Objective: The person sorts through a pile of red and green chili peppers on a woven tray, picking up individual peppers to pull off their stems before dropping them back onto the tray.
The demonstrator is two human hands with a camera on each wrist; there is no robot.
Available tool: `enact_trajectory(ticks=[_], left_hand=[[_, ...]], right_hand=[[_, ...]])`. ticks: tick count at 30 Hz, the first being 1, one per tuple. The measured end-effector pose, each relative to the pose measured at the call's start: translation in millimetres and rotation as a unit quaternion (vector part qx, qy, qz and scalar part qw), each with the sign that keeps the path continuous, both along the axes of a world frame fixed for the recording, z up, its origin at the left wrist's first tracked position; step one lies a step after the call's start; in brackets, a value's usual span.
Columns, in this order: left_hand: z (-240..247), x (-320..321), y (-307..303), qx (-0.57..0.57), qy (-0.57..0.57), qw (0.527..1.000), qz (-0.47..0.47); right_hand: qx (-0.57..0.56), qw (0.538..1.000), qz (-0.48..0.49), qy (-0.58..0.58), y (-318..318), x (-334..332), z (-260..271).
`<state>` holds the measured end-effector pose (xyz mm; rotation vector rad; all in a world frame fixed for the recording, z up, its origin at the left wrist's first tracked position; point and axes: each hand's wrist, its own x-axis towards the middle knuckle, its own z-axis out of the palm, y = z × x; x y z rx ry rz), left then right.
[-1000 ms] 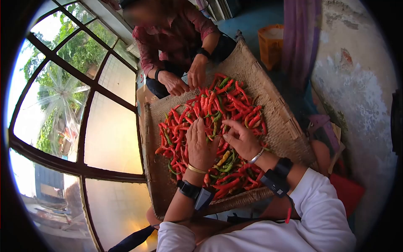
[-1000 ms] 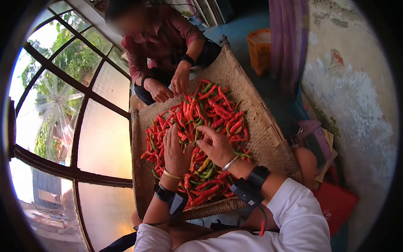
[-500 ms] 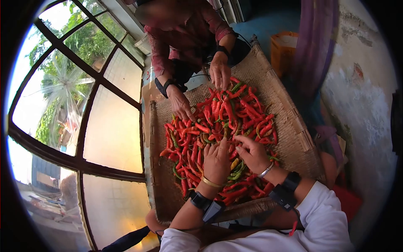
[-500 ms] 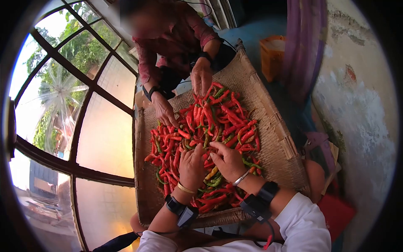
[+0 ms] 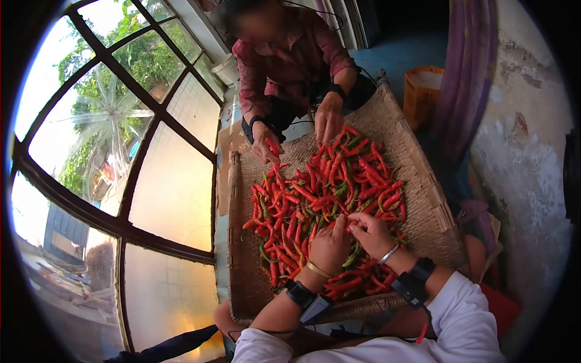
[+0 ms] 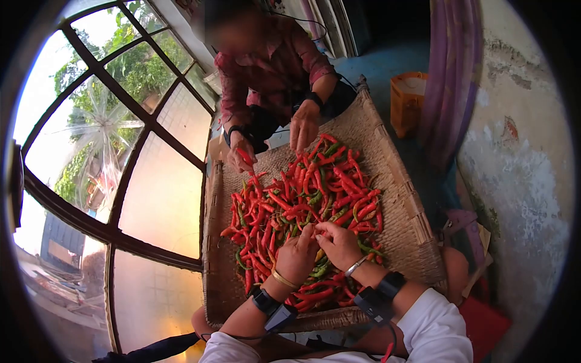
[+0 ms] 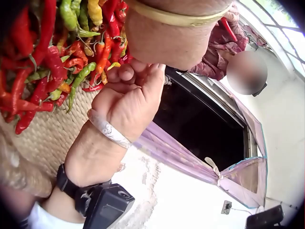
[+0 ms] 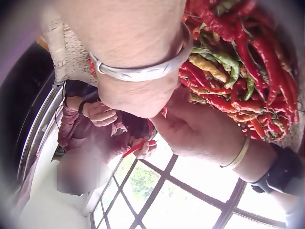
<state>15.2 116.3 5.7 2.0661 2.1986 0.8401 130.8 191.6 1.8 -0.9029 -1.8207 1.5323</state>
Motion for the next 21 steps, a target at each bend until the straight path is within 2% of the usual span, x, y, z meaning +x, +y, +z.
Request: enact_trajectory(ticks=[1,3,7,9,10,13,15,19,21], left_hand=[[0.8,-0.8,-0.1,-0.001,-0.001,1.0,0.0],[3.2,-3.3,0.2,0.081,-0.018,0.996,-0.01],[15.9,-5.5,1.9,0.13,-0.039,0.991,0.005],[12.8,-8.9,1.6,0.124,-0.055,0.991,0.013],[9.5,-11.6,1.6,0.086,-0.052,0.995,0.017],[2.6,-13.7,1.6,0.039,-0.071,0.996,0.029],[1.4,-15.5,1.8,0.018,-0.059,0.998,0.022],[-7.0,-21.7,3.4,-0.019,-0.09,0.995,0.034],[-16.0,-28.1,3.2,-0.014,-0.03,0.999,0.028]], right_hand=[[-0.001,1.0,0.0,-0.001,0.3,0.3,1.5],[0.016,1.0,0.001,0.006,0.8,0.9,3.2],[0.036,0.999,-0.016,0.023,1.8,1.2,3.4],[0.056,0.997,-0.009,0.044,2.4,0.1,0.3],[0.055,0.998,-0.009,0.042,2.9,-0.2,-1.8],[0.019,0.998,-0.011,0.052,4.3,-0.2,-3.9],[-0.063,0.996,0.0,0.059,4.7,0.3,-0.6],[-0.107,0.993,0.008,0.045,5.4,-0.8,-5.6],[-0.137,0.99,0.01,0.018,8.1,-0.9,-11.3]])
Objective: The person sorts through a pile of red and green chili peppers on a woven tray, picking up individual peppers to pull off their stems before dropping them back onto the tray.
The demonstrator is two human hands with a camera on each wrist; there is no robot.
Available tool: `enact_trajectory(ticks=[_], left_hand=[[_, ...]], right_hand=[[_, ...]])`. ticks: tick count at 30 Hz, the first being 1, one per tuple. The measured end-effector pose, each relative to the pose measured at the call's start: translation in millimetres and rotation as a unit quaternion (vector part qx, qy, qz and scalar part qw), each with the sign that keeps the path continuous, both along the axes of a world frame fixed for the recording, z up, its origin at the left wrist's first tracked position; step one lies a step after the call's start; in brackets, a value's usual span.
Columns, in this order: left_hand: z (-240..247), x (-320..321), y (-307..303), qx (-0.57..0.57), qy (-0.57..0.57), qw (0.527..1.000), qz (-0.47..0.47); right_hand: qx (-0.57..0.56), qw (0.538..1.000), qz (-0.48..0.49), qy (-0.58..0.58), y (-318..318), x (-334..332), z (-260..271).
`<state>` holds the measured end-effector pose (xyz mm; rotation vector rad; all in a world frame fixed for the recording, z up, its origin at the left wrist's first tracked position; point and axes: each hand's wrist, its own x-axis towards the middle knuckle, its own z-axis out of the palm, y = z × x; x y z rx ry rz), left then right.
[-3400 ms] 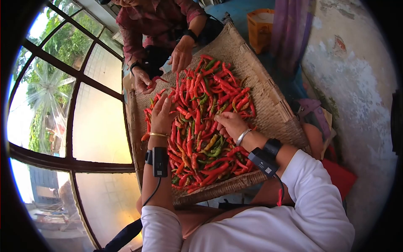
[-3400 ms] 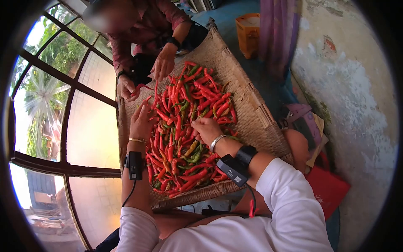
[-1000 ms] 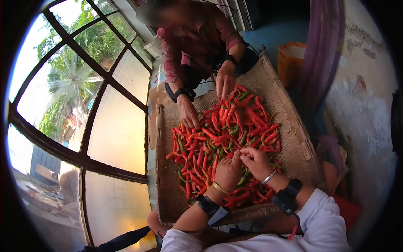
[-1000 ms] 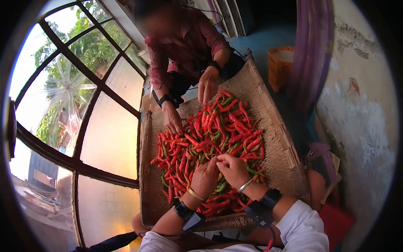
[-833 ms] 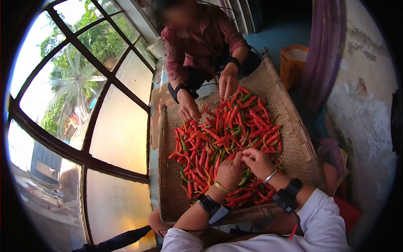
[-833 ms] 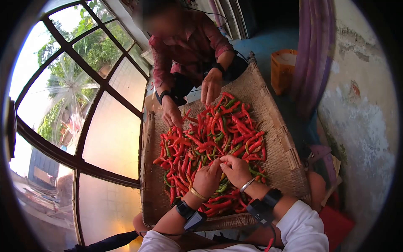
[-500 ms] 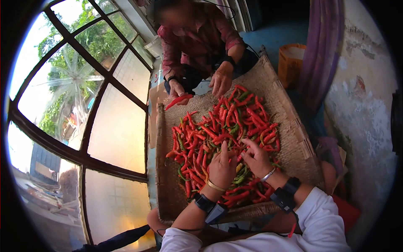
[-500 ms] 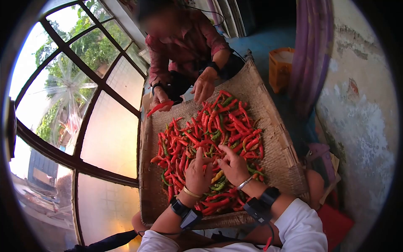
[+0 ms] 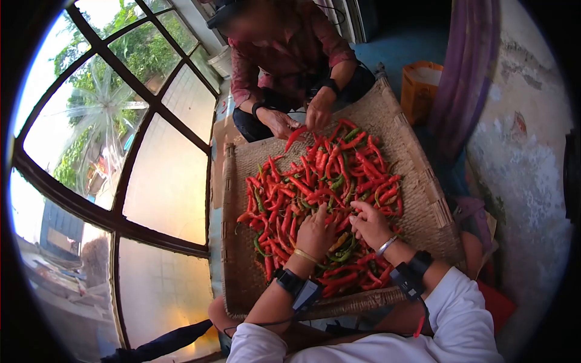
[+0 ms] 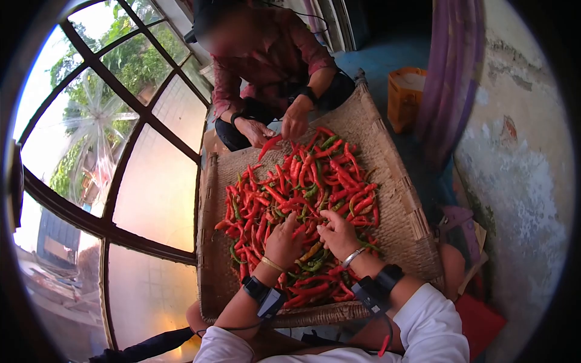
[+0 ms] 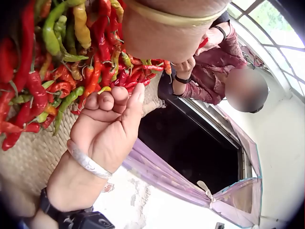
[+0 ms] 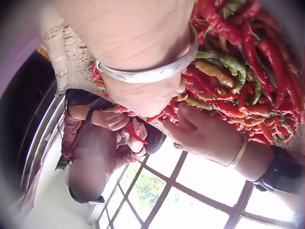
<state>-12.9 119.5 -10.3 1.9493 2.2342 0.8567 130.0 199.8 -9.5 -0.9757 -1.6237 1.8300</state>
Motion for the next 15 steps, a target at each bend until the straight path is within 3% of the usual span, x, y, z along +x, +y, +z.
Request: enact_trajectory(ticks=[6,10,12,15], left_hand=[[-22.7,-6.0,3.0,0.008,0.114,0.988,-0.103],[-32.1,2.3,2.2,-0.022,0.074,0.995,-0.064],[-30.5,2.5,1.5,-0.046,0.137,0.985,-0.094],[-28.7,2.7,1.6,-0.045,0.133,0.986,-0.089]], right_hand=[[-0.101,0.995,0.014,-0.014,0.2,0.7,0.3],[-0.13,0.991,0.025,-0.023,1.1,1.5,0.9],[-0.163,0.986,0.023,-0.012,1.7,1.5,-1.5],[-0.162,0.986,0.027,-0.017,1.7,0.8,-4.6]])
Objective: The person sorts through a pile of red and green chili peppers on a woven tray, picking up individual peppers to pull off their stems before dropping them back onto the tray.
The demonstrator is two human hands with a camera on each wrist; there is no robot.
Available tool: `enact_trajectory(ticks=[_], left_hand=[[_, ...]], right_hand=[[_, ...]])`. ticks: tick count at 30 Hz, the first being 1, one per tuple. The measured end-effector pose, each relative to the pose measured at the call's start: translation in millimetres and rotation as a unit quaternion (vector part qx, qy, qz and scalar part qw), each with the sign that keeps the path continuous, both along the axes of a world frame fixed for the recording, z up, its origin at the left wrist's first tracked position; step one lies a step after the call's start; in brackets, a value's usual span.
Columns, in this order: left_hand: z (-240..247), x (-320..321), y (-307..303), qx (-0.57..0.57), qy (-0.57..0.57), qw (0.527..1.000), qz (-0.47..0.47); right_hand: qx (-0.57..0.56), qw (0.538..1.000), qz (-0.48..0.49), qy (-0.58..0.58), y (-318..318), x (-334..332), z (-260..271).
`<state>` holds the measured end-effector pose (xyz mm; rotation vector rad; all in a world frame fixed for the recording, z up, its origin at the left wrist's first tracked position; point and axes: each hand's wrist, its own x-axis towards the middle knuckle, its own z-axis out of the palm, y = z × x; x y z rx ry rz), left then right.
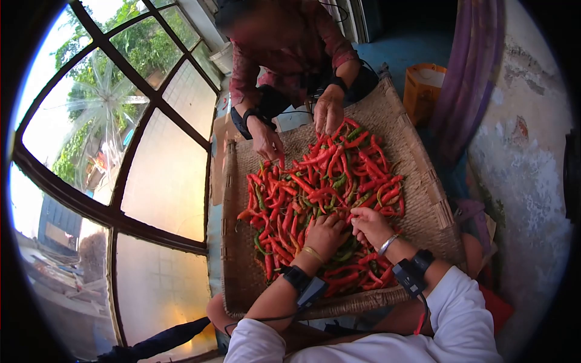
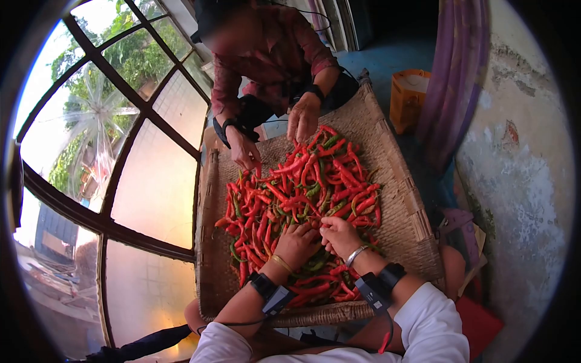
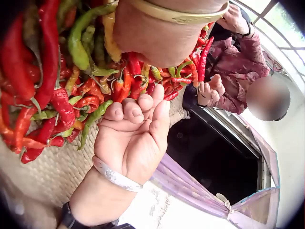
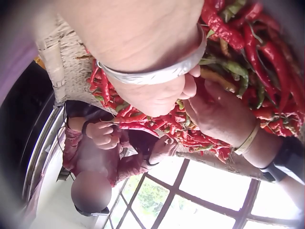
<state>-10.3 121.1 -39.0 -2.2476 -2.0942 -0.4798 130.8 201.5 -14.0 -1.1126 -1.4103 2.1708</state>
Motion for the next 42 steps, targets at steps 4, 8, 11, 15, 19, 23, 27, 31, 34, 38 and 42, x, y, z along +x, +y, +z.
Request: enact_trajectory(ticks=[4,8,11,15,19,23,27,31,34,38,42], left_hand=[[-0.7,0.5,0.7,0.015,-0.004,1.0,0.015],[-2.7,-1.9,2.3,0.021,0.006,1.0,0.012],[-5.9,-1.9,3.6,0.007,0.008,1.0,0.008],[0.8,-0.2,1.7,0.019,0.027,0.999,0.008],[8.8,-1.2,-0.3,-0.019,-0.011,1.0,0.007],[25.6,0.0,0.7,0.062,-0.104,0.992,0.033],[40.9,2.6,2.9,0.108,-0.067,0.988,0.084],[48.7,5.7,2.2,0.162,-0.056,0.978,0.117],[46.7,5.3,1.5,0.195,-0.075,0.974,0.084],[17.3,-2.7,3.0,0.054,-0.066,0.993,0.077],[11.1,2.3,1.1,0.028,-0.034,0.998,0.048]], right_hand=[[-0.006,1.0,0.002,-0.003,-0.7,0.0,-2.4],[-0.014,1.0,0.012,-0.009,-1.2,-0.5,-5.8],[-0.017,1.0,0.009,-0.008,-0.1,-0.4,-6.9],[-0.027,1.0,0.001,-0.01,0.8,-0.3,-5.2],[-0.029,1.0,0.003,-0.009,-0.7,-0.1,-3.2],[0.007,1.0,0.003,-0.007,0.1,-0.5,6.4],[0.072,0.996,-0.036,0.036,-1.3,-2.5,6.1],[0.097,0.995,-0.018,0.005,-3.4,-3.2,6.5],[0.095,0.995,-0.017,-0.009,-5.8,-2.8,3.5],[0.082,0.997,-0.016,0.0,-3.7,-2.7,4.7],[0.072,0.997,-0.003,-0.009,-3.9,-2.3,2.0]])
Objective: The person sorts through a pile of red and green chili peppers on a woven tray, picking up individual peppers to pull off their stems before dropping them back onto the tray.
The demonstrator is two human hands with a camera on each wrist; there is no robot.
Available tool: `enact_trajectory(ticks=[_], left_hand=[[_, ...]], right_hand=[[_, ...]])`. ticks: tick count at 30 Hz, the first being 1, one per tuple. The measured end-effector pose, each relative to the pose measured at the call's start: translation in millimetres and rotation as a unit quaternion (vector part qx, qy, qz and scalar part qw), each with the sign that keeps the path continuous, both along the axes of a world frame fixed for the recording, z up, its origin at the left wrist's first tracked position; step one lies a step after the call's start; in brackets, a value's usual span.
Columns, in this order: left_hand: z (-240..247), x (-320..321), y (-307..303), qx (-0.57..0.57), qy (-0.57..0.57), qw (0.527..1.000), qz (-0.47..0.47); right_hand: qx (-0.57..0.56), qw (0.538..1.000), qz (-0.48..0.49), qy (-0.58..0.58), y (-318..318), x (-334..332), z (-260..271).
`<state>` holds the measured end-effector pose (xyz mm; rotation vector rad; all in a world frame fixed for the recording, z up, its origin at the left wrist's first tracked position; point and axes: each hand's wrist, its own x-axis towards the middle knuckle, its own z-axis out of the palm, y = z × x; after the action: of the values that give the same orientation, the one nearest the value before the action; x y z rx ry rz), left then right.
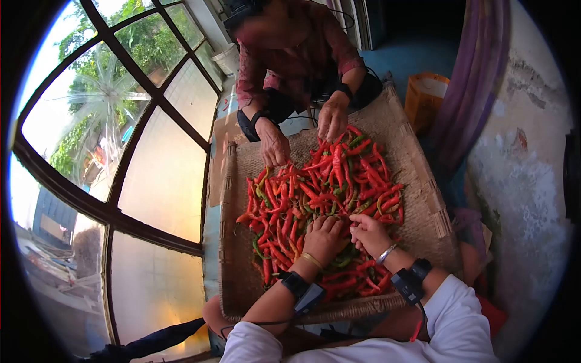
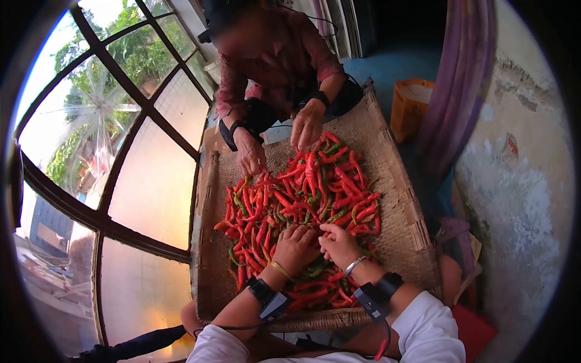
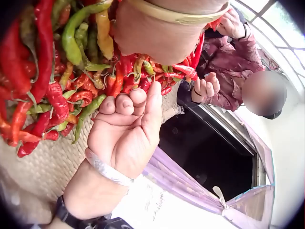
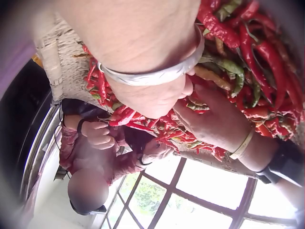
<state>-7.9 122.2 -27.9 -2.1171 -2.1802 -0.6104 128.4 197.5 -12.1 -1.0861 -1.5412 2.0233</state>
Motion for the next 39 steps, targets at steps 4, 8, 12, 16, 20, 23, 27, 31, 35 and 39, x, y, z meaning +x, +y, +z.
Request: enact_trajectory(ticks=[4,8,12,16,20,23,27,31,35,39], left_hand=[[-6.9,2.7,0.8,0.003,0.032,0.999,-0.011],[-7.0,1.6,0.6,0.021,0.051,0.998,-0.025],[8.3,4.0,2.0,-0.032,0.019,0.999,0.004],[16.7,0.8,3.4,0.067,-0.005,0.996,0.056],[10.2,-6.2,-1.9,-0.016,0.016,0.999,0.038],[20.7,-8.6,-1.4,-0.065,0.045,0.997,-0.011],[11.5,-28.2,-3.6,-0.026,-0.029,0.996,0.086],[12.2,-73.0,-11.2,-0.001,0.027,0.975,0.219],[-3.2,-126.0,-27.8,0.068,0.149,0.915,0.369],[9.9,-137.1,-45.1,-0.074,0.038,0.905,0.418]], right_hand=[[-0.006,0.999,0.025,-0.023,-2.5,0.1,-4.1],[-0.018,0.999,0.033,-0.024,-3.8,-0.7,-3.4],[-0.023,0.999,0.031,-0.023,-2.1,-0.6,-6.5],[-0.015,1.0,0.023,-0.011,-2.9,-0.8,-3.9],[-0.001,1.0,0.023,-0.01,-1.6,-0.8,-5.4],[-0.006,1.0,0.028,-0.008,-1.4,-0.2,-3.5],[-0.03,0.999,0.031,0.006,-1.7,0.0,-3.9],[-0.009,0.999,0.042,-0.024,-2.9,-0.9,0.4],[-0.014,0.999,0.048,-0.019,-3.8,-1.1,-0.7],[-0.02,0.998,0.055,-0.021,-4.5,-0.8,6.0]])
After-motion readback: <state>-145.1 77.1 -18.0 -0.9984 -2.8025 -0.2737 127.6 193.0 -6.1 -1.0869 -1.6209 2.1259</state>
